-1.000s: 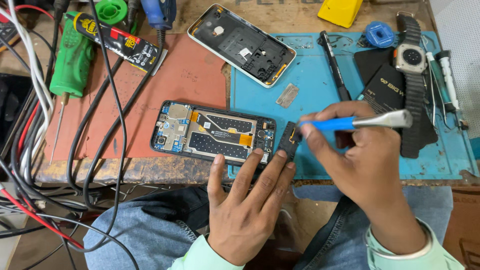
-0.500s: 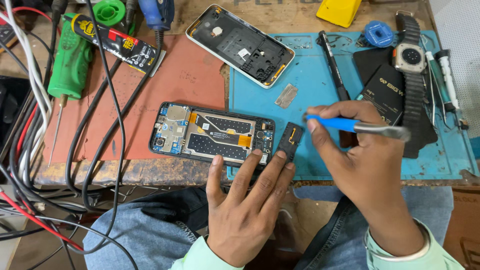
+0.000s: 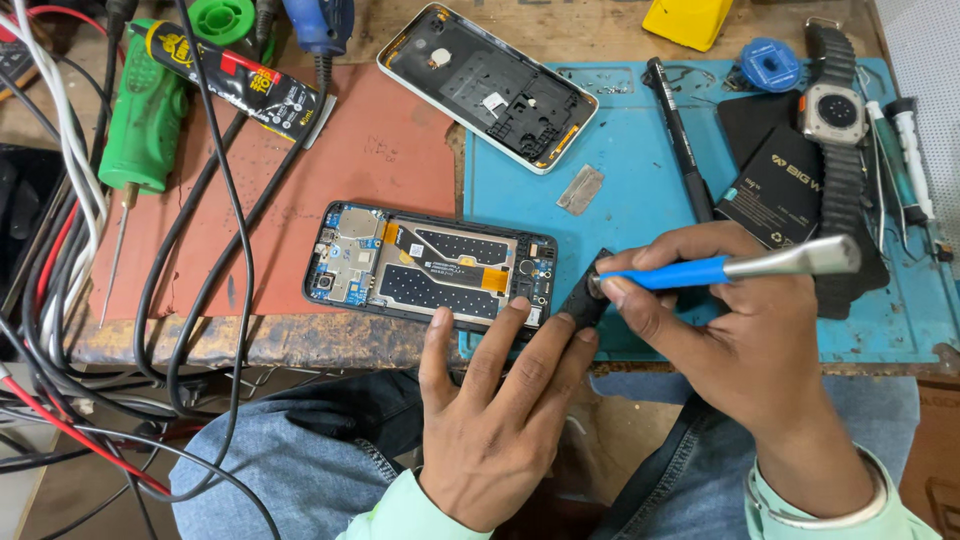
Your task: The person uses tweezers to adjust a small internal component near the bottom of a disassembled smartphone. They then use a blue-handled tool to clean the area and install a black rectangular part into the phone's chassis, securing it with a screwdriver.
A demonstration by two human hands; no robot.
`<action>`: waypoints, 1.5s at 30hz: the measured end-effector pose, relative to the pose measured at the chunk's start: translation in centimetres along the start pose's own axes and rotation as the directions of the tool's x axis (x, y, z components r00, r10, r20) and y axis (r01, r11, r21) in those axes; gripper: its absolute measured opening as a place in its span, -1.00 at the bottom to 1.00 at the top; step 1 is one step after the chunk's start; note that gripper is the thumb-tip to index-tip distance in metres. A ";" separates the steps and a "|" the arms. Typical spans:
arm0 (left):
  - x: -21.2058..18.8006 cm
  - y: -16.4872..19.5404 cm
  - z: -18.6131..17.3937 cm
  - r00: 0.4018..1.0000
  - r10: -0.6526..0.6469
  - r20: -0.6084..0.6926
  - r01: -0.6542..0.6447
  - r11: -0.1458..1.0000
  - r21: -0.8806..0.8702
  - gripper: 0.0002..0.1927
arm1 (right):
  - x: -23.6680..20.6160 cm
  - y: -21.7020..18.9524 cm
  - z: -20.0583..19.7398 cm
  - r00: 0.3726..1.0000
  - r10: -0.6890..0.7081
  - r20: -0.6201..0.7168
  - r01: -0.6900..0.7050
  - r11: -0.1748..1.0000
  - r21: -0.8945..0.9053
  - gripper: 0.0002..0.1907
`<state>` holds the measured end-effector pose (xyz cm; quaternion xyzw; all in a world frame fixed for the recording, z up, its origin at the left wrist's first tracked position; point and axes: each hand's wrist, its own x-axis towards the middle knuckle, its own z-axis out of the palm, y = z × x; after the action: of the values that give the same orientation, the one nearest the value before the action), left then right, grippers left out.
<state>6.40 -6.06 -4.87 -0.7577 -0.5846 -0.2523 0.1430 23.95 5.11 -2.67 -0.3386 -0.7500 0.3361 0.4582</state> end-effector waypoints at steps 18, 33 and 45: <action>0.1 0.0 0.0 0.999 0.016 -0.028 -0.016 1.000 0.006 -0.66 | -0.6 -0.7 -0.6 0.992 0.081 0.097 -0.067 0.988 -0.140 -0.80; 0.2 -0.1 -0.1 0.999 0.025 -0.030 -0.024 0.999 0.024 -0.60 | -0.2 -1.0 -1.2 0.988 0.146 -0.039 -0.151 0.950 -0.273 -0.82; 0.1 0.1 0.0 1.000 0.010 -0.017 -0.009 1.000 0.019 -0.60 | -0.4 -1.5 -0.3 0.986 0.079 -0.148 -0.130 0.917 -0.376 -0.80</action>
<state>6.46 -6.03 -4.80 -0.7569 -0.5821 -0.2527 0.1562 24.11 4.04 -1.55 -0.4826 -0.7506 0.1836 0.4123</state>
